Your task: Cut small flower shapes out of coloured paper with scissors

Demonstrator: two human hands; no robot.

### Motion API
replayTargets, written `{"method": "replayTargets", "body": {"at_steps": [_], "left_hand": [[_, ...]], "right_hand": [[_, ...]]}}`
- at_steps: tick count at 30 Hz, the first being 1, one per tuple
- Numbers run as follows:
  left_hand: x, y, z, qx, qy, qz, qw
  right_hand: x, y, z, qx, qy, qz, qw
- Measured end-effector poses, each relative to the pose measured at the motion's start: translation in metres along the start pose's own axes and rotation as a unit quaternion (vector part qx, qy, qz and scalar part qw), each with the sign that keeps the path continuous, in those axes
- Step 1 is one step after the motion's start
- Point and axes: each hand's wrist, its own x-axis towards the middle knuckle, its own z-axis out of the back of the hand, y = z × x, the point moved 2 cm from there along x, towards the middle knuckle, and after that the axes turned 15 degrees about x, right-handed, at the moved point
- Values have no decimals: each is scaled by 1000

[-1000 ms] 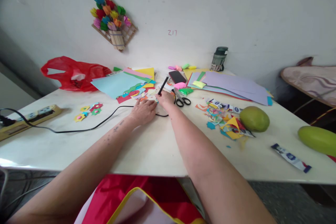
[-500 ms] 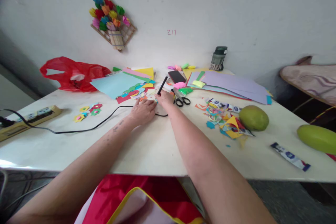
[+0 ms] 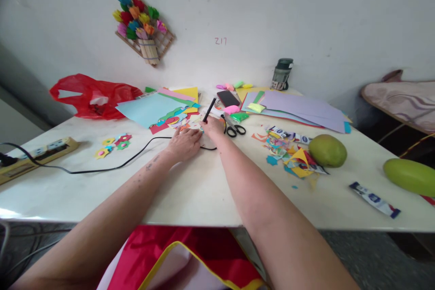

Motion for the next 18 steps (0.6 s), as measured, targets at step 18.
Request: {"method": "replayTargets", "body": {"at_steps": [18], "left_hand": [[0, 0, 1, -5, 0, 4, 1000]], "right_hand": [[1, 0, 0, 0, -3, -8, 1000]]}}
